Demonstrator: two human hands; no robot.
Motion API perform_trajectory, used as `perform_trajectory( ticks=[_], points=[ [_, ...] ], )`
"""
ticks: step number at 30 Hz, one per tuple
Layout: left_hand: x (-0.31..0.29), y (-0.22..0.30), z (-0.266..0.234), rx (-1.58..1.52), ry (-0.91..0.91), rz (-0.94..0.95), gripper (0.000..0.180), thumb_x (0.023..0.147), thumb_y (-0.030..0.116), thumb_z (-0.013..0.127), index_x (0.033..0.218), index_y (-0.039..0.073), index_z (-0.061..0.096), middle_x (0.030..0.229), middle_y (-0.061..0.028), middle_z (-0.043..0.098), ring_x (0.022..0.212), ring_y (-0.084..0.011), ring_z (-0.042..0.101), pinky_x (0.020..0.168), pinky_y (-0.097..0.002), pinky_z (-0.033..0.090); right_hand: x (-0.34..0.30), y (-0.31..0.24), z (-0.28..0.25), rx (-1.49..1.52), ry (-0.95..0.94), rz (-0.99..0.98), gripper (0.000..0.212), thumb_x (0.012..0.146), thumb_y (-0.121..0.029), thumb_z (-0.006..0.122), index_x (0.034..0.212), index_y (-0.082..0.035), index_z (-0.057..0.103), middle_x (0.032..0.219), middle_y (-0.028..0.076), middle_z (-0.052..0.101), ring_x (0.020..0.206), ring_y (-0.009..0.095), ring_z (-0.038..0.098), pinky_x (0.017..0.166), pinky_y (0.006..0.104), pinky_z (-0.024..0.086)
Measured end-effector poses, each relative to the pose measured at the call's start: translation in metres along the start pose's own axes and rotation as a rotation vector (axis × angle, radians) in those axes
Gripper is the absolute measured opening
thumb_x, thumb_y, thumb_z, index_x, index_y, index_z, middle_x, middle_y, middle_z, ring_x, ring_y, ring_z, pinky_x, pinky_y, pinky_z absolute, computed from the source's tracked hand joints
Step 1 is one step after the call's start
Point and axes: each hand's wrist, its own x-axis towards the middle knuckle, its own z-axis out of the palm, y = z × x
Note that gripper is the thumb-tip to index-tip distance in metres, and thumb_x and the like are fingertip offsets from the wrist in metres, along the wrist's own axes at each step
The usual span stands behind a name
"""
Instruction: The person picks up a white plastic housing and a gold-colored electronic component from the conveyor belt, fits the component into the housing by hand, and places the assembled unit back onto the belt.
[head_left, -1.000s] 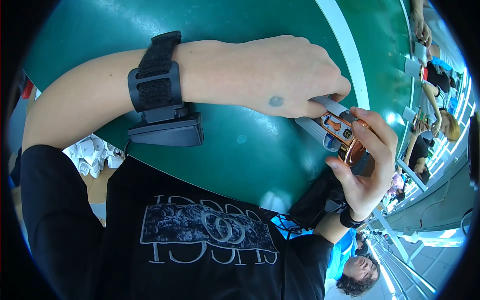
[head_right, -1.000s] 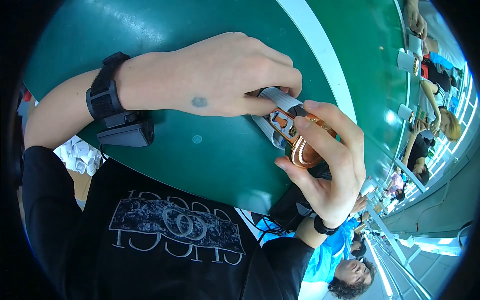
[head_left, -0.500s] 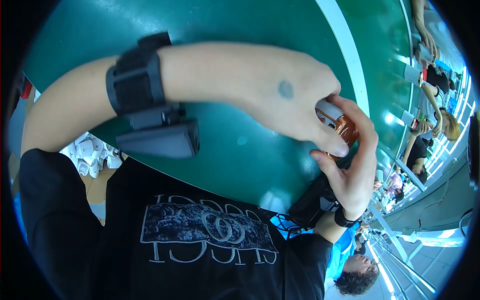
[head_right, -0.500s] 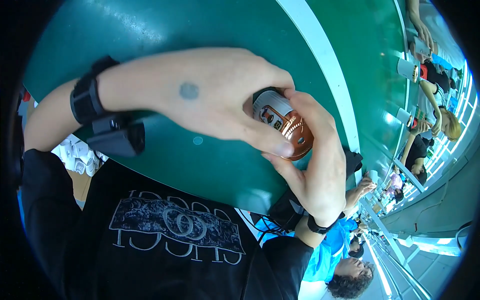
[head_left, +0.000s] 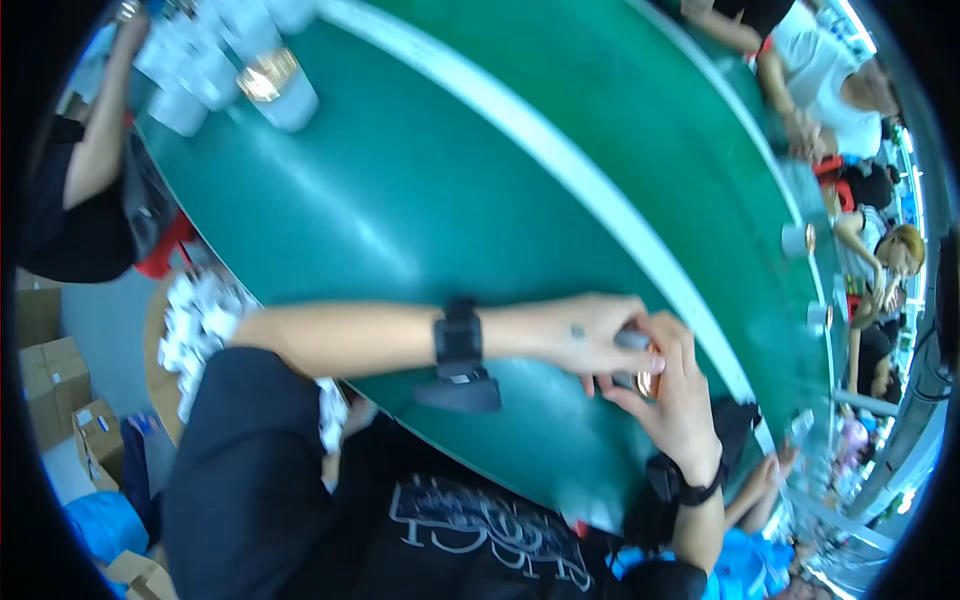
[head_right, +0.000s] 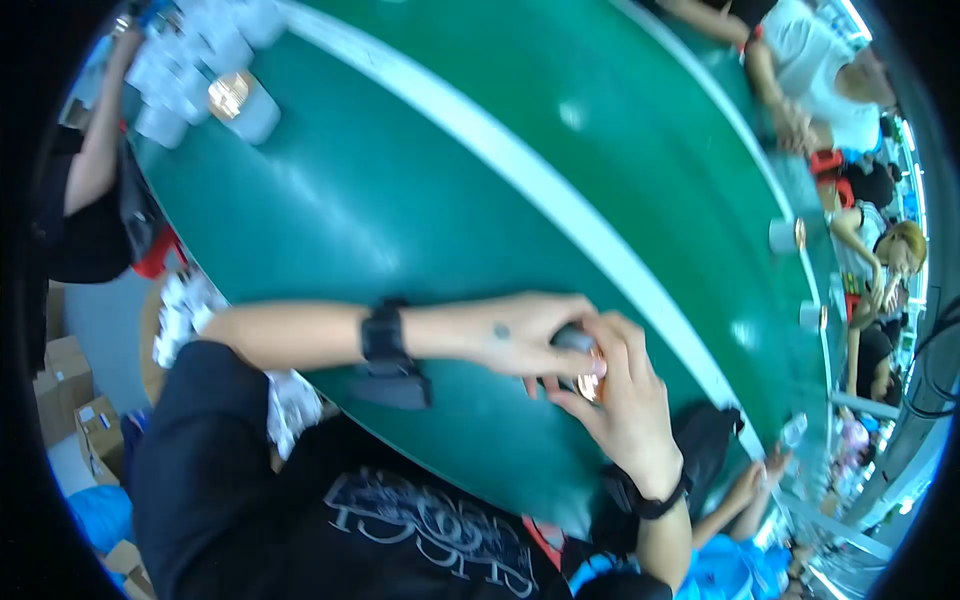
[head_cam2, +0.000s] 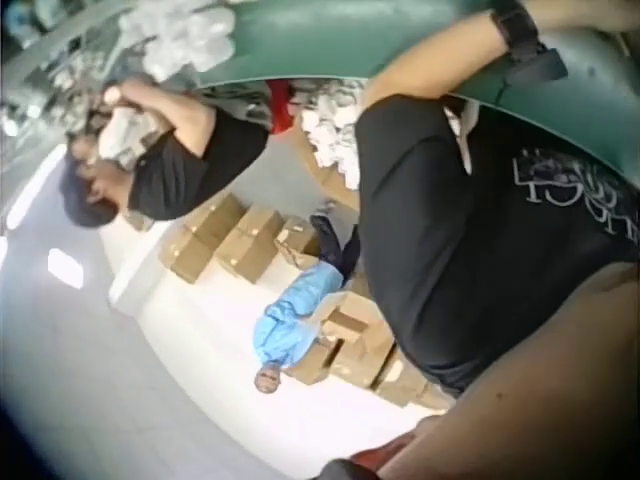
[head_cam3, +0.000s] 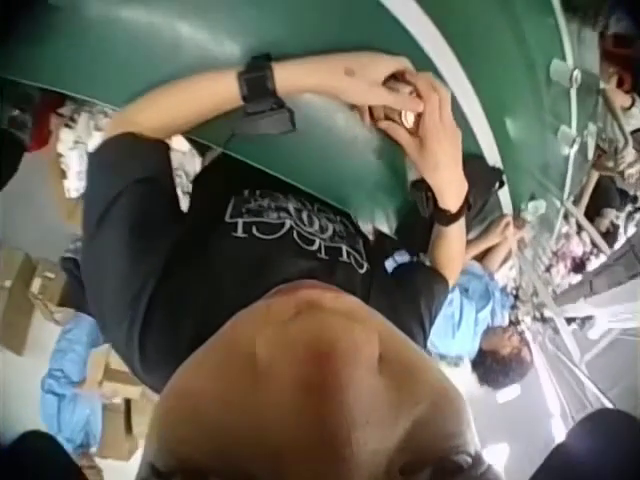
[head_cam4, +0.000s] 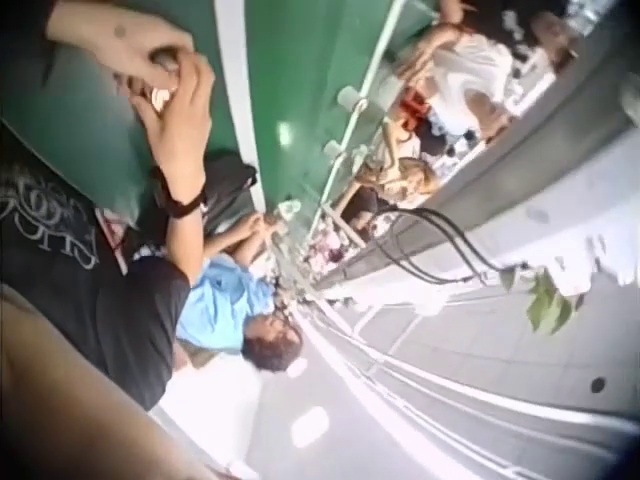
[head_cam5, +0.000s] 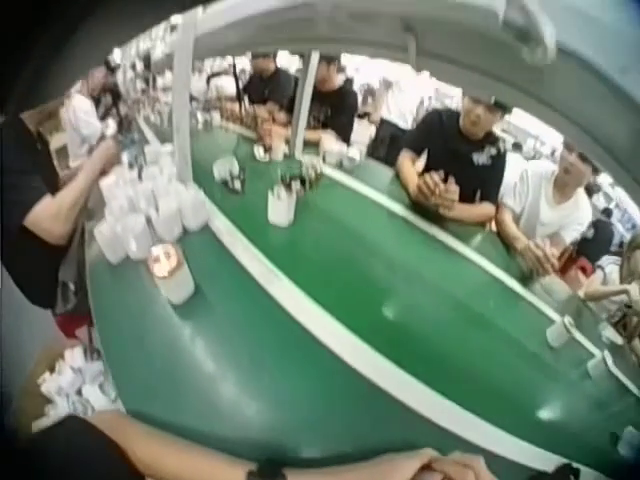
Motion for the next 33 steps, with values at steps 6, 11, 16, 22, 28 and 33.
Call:
perform_trajectory(
  ticks=[6,11,16,22,28,33],
  points=[
    [0.001,0.0,-0.116,0.48,0.668,0.502,0.056,0.094,0.032,0.074,0.129,-0.005,0.051,0.128,-0.0225,0.058,0.071,-0.022,0.07,0.062,-0.0361,0.056,0.019,0.082,-0.027,-0.092,0.284,0.314,0.069,0.085,-0.013,0.079,0.144,-0.002,0.044,0.126,0.022,0.057,0.115,0.04,0.062,0.093,0.0437,0.054],
    [-0.004,0.045,-0.288,0.987,1.694,0.726,0.072,0.083,0.034,0.082,0.136,-0.003,0.049,0.13,-0.0246,0.053,0.113,-0.0408,0.055,0.095,-0.0488,0.048,0.02,0.152,-0.016,-0.055,0.363,0.404,0.079,0.087,-0.02,0.079,0.15,-0.003,0.036,0.137,0.023,0.048,0.121,0.042,0.058,0.098,0.0453,0.052],
    [-0.018,0.073,-0.372,1.037,1.901,0.504,0.081,0.079,0.045,0.084,0.14,0.001,0.053,0.131,-0.0267,0.058,0.121,-0.0428,0.051,0.102,-0.051,0.044,0.018,0.15,-0.019,-0.033,0.392,0.438,0.089,0.085,-0.023,0.081,0.156,-0.004,0.03,0.146,0.023,0.041,0.127,0.042,0.053,0.103,0.0449,0.05],
    [-0.002,0.081,-0.347,0.852,1.599,0.314,0.075,0.08,0.05,0.083,0.136,0.006,0.06,0.115,-0.0222,0.067,0.124,-0.0406,0.051,0.103,-0.0461,0.046,0.0,0.107,-0.039,-0.5,0.551,0.283,0.079,0.092,-0.023,0.074,0.157,-0.004,0.032,0.146,0.022,0.045,0.128,0.035,0.055,0.101,0.0412,0.049],
    [0.019,0.047,-0.179,0.717,1.044,0.498,0.072,0.078,0.041,0.088,0.131,0.003,0.059,0.104,-0.0179,0.07,0.092,-0.0305,0.063,0.087,-0.0408,0.053,0.033,0.063,-0.031,0.576,0.347,0.203,0.055,0.111,-0.039,0.043,0.152,-0.002,0.041,0.135,0.014,0.059,0.116,0.023,0.063,0.092,0.0337,0.05],
    [0.004,0.026,-0.049,0.515,0.577,0.171,0.066,0.08,0.034,0.087,0.129,0.0,0.059,0.102,-0.0156,0.07,0.082,-0.0284,0.068,0.08,-0.0406,0.055,0.06,0.041,-0.008,1.053,0.141,0.326,0.065,0.112,-0.054,0.032,0.147,-0.002,0.048,0.13,0.01,0.063,0.114,0.02,0.062,0.085,0.0302,0.048]
  ],
)
